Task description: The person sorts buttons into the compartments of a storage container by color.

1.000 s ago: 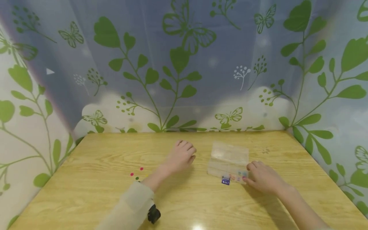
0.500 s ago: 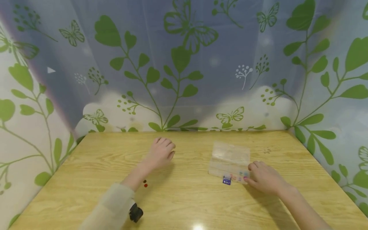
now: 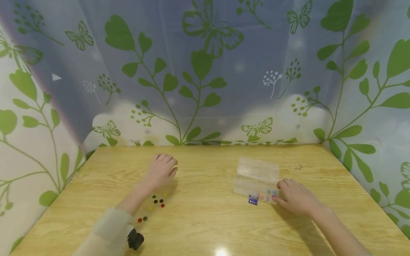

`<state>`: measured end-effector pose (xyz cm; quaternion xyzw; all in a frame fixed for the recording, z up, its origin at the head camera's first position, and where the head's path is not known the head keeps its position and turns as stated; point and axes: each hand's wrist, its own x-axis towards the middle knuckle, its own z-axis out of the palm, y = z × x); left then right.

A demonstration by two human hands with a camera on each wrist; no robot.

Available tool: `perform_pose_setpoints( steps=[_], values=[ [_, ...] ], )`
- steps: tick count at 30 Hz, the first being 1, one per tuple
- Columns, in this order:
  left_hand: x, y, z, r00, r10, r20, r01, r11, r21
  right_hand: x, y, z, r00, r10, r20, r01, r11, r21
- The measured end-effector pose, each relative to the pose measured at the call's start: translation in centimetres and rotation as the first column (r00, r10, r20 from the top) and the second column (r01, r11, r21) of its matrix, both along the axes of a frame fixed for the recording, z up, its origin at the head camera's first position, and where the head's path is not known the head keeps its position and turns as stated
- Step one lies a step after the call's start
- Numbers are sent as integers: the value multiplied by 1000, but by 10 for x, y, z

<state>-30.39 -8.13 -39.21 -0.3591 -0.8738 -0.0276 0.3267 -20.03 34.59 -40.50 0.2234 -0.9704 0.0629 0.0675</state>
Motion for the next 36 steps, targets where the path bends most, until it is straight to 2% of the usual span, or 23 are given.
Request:
perform_pose_setpoints(
  steps=[3, 12, 22, 28, 36],
  values=[
    [1, -10, 0, 1000, 15, 18, -15, 1000, -7, -1, 1, 0, 1000, 3, 1, -3, 1000, 1],
    [7, -34, -6, 990, 95, 101, -83, 990, -111, 0, 0, 0, 1000, 6, -10, -5, 1000, 13],
    [11, -53, -14, 983, 143, 119, -121, 978, -172, 1, 0, 3, 1000, 0, 14, 0, 1000, 4],
    [14, -56, -16, 970, 170, 173, -130, 967, -221, 0, 0, 3, 1000, 2, 23, -2, 1000, 4],
    [18, -59, -25, 945, 218, 244, -135, 938, -318, 0, -1, 4, 999, -6, 42, 5, 1000, 4]
  ],
)
